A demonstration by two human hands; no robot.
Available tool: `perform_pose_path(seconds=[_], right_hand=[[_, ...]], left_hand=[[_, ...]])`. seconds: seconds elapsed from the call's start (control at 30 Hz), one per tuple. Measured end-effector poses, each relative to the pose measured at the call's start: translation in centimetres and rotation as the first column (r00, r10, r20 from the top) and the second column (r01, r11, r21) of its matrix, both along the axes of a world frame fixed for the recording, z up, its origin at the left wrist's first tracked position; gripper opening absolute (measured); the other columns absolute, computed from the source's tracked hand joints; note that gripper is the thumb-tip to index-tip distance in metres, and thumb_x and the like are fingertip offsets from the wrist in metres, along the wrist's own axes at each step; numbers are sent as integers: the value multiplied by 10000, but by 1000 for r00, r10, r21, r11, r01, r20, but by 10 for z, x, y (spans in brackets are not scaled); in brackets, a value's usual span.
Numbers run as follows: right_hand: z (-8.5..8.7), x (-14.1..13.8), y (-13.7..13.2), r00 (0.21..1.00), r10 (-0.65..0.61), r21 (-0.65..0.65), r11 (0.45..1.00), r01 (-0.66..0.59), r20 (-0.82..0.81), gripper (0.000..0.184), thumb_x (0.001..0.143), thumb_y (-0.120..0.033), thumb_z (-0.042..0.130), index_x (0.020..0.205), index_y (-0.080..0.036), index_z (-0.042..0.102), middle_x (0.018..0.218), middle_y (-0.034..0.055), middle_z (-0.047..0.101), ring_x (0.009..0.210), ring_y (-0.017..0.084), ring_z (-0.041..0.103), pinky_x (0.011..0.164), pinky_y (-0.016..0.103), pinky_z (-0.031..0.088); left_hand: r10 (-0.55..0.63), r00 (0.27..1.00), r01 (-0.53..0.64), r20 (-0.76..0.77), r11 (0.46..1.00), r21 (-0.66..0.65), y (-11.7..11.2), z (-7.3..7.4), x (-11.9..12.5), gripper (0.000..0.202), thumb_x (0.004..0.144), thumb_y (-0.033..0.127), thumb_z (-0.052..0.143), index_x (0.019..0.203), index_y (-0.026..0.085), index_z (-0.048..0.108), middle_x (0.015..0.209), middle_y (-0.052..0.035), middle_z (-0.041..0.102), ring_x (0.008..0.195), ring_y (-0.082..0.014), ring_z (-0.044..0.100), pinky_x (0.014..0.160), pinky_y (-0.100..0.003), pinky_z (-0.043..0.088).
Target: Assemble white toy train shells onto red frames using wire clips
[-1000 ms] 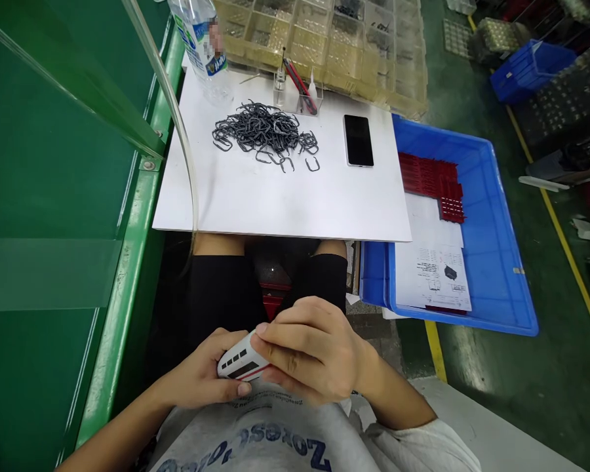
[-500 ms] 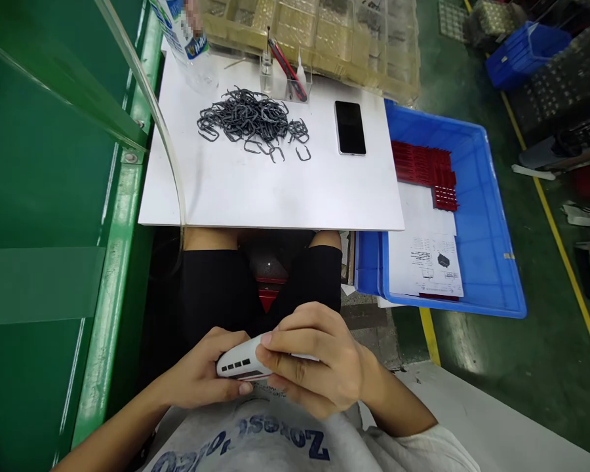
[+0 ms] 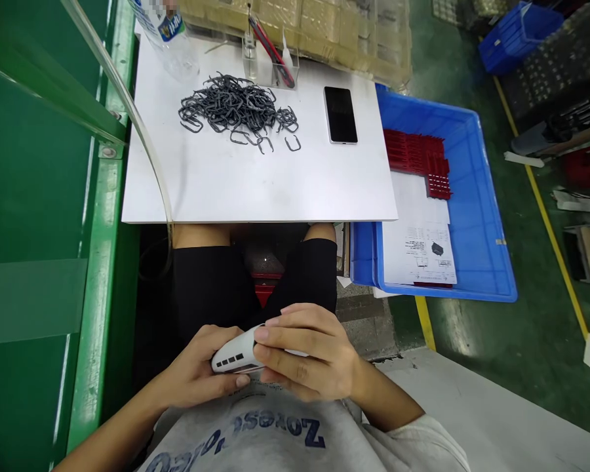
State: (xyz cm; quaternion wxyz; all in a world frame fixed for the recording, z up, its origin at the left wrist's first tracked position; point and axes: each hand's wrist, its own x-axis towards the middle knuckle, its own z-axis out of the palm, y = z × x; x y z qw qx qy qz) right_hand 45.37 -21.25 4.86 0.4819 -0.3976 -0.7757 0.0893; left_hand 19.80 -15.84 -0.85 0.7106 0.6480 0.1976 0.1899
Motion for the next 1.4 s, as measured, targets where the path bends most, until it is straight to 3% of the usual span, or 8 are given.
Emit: perform_pose_path(seconds=[0.23, 0.43, 0.63, 0.73, 0.9, 1.1, 1.3, 1.4], right_hand=[[7, 10, 4, 995, 62, -39, 997, -59, 80, 196, 1110, -208, 679, 1193, -158, 850, 1092, 56, 903, 1053, 211, 851, 970, 378, 753], [5, 2, -4, 999, -28, -23, 999, 29, 43, 226, 1085, -140, 668, 1215, -74, 840, 1130, 114, 895, 1168, 230, 841, 1057, 375, 748], [16, -2, -1, 988, -38, -124, 991, 56, 148, 306, 1042, -92, 669, 1316, -65, 803, 1265, 151, 868, 1241, 262, 824, 1071, 423, 750], [17, -2, 2, 994, -15, -125, 992, 29, 111, 281, 1078, -112, 641, 1301, -81, 808, 1235, 120, 875, 1210, 233, 830, 1069, 380, 746], [8, -2, 3, 999, 12, -44, 999, -10, 43, 237, 1133, -180, 620, 1215, -110, 831, 1125, 78, 895, 1109, 204, 849, 1045, 353, 750], [12, 1, -8, 999, -9, -114, 993, 13, 44, 258, 1084, -115, 645, 1263, -159, 826, 1249, 35, 888, 1121, 203, 857, 1016, 359, 768], [19, 0, -15, 990, -32, -206, 977, 59, 135, 347, 1038, -29, 654, 1358, -65, 784, 1343, 126, 858, 1287, 248, 816, 1183, 435, 701], [13, -4, -11, 999, -29, -195, 980, 34, 30, 307, 1094, -91, 645, 1374, -55, 765, 1353, 175, 843, 1342, 249, 788, 1156, 423, 706]], left_hand=[[-18, 999, 19, -36, 999, 27, -1, 3, 0, 225, 991, 288, 807, 925, 211, 606, 745, 86, 509, 617, -80, 446, 578, -213, 322], [-4, 1000, 4, -28, 1000, -12, -3, 5, 1, 257, 998, 310, 807, 893, 210, 594, 736, 86, 477, 610, -80, 442, 571, -217, 323], [18, 998, -16, -56, 999, 30, -2, 0, -1, 220, 1017, 291, 777, 927, 212, 593, 755, 78, 488, 606, -85, 449, 567, -227, 335], [13, 999, -12, -43, 999, 29, 0, 2, -2, 234, 1007, 283, 792, 921, 214, 586, 738, 85, 478, 600, -81, 439, 566, -224, 323], [-42, 999, 44, 21, 996, -82, -1, 0, -2, 257, 996, 343, 815, 927, 211, 606, 734, 75, 512, 598, -87, 457, 556, -223, 339], [-38, 999, 37, -22, 999, -28, -4, -4, -1, 246, 986, 319, 814, 907, 210, 609, 712, 74, 496, 591, -93, 450, 557, -235, 337], [62, 997, -57, -38, 991, 121, -3, -1, 2, 234, 1007, 287, 792, 894, 213, 601, 708, 76, 498, 576, -86, 429, 544, -235, 326], [58, 997, -53, -42, 994, 96, -2, 0, 4, 254, 1033, 357, 786, 910, 209, 620, 704, 73, 504, 572, -91, 433, 546, -235, 344]])
